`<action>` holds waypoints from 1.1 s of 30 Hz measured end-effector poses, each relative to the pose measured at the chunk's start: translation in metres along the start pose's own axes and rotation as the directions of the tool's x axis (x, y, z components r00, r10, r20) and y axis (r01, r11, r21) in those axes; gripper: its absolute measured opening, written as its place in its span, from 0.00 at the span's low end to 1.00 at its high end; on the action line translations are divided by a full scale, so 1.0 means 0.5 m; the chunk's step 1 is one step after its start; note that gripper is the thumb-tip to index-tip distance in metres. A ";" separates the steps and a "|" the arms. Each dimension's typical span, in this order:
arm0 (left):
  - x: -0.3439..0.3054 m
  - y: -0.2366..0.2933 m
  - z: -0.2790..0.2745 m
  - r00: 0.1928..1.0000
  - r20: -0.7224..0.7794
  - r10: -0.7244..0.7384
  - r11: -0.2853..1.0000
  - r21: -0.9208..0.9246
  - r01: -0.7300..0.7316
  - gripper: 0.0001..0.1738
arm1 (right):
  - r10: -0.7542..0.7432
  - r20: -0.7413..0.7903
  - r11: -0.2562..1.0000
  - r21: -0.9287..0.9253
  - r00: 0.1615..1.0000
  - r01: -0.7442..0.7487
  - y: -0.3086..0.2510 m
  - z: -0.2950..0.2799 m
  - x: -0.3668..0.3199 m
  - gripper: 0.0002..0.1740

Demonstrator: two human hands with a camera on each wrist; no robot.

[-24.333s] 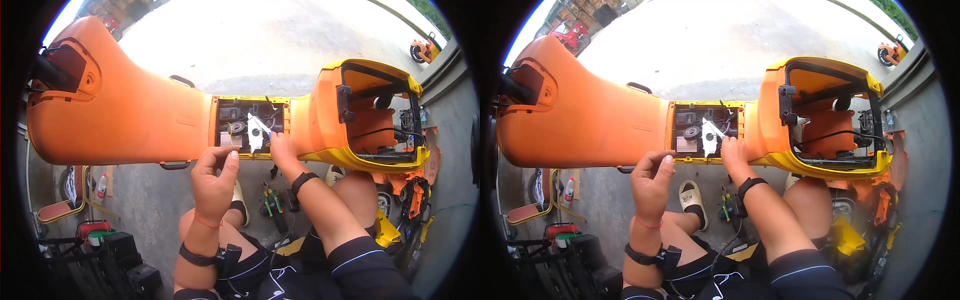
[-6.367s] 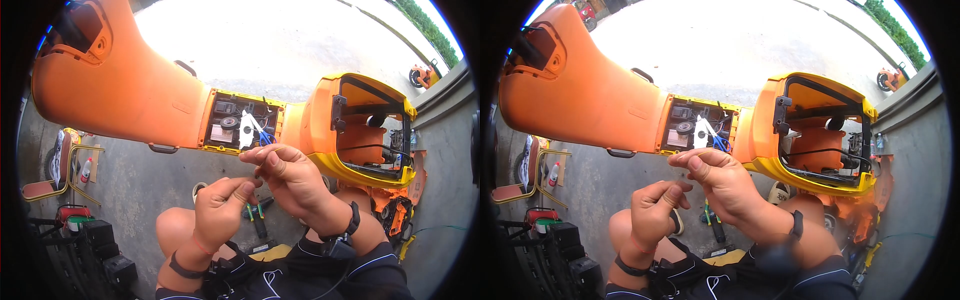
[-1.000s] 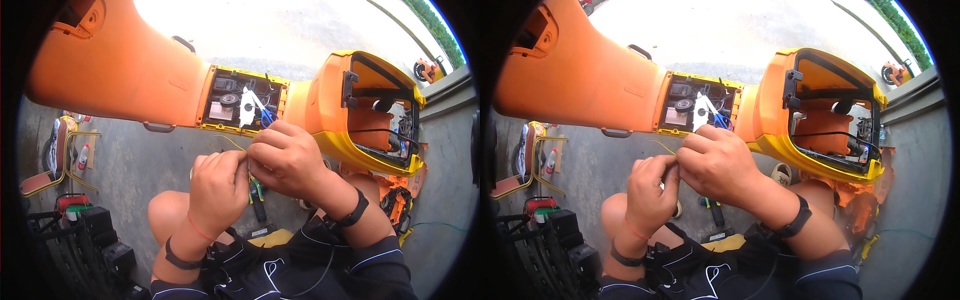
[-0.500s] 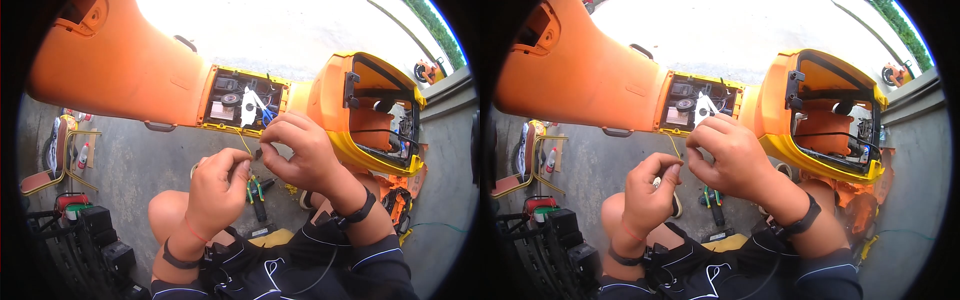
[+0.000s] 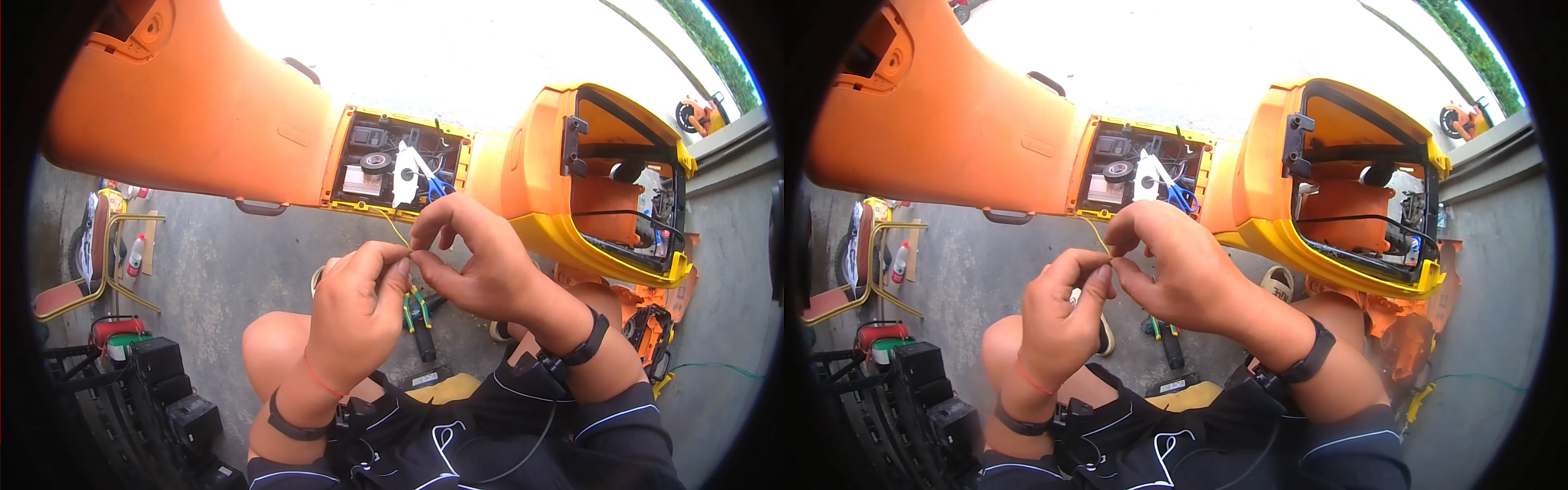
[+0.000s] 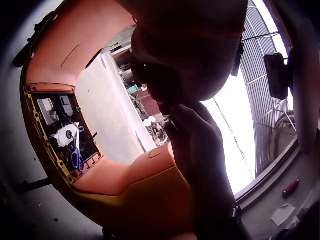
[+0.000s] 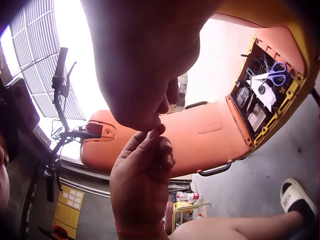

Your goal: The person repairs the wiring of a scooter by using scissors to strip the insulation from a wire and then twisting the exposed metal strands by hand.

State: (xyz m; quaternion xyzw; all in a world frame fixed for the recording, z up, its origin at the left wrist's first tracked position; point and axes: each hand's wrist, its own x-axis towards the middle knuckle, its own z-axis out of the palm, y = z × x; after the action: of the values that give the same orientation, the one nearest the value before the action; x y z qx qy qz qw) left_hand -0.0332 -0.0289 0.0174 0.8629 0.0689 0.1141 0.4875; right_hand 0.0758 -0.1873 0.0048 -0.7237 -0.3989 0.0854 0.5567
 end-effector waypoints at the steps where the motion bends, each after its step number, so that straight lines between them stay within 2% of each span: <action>1: 0.000 0.000 0.000 1.000 0.001 0.000 1.000 0.001 0.000 0.03 | -0.023 -0.003 0.999 -0.022 1.000 0.023 0.002 0.001 -0.001 0.14; 4: 0.000 0.000 -0.002 1.000 0.006 0.005 0.999 0.048 -0.006 0.02 | -0.056 -0.007 0.997 -0.047 0.998 0.055 0.003 0.003 -0.001 0.15; 6: 0.001 -0.001 -0.003 0.997 0.033 0.066 0.988 0.136 -0.070 0.03 | -0.066 -0.007 0.997 -0.051 0.998 0.066 0.003 0.003 0.000 0.15; 12: 0.003 -0.002 -0.001 0.988 0.033 0.149 0.966 0.207 -0.153 0.04 | -0.077 0.024 0.992 -0.099 0.997 0.079 0.003 0.003 0.001 0.16; 18: 0.003 -0.003 -0.001 0.987 0.042 0.153 0.964 0.215 -0.158 0.04 | -0.067 0.018 0.993 -0.099 0.998 0.068 -0.005 0.008 0.001 0.16; 26: 0.004 0.003 0.000 0.990 0.021 0.139 0.969 0.205 -0.140 0.03 | -0.131 -0.009 0.986 -0.110 0.991 0.129 0.000 0.012 0.005 0.26; 33: 0.003 0.004 -0.002 0.990 0.029 0.141 0.969 0.200 -0.143 0.03 | -0.145 -0.035 0.982 -0.128 0.989 0.139 -0.006 0.018 0.006 0.28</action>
State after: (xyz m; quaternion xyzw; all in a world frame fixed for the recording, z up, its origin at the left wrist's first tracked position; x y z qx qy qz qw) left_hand -0.0320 -0.0288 0.0199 0.9114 0.0147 0.1349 0.3885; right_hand 0.0712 -0.1783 0.0051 -0.7285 -0.4418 0.0043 0.5235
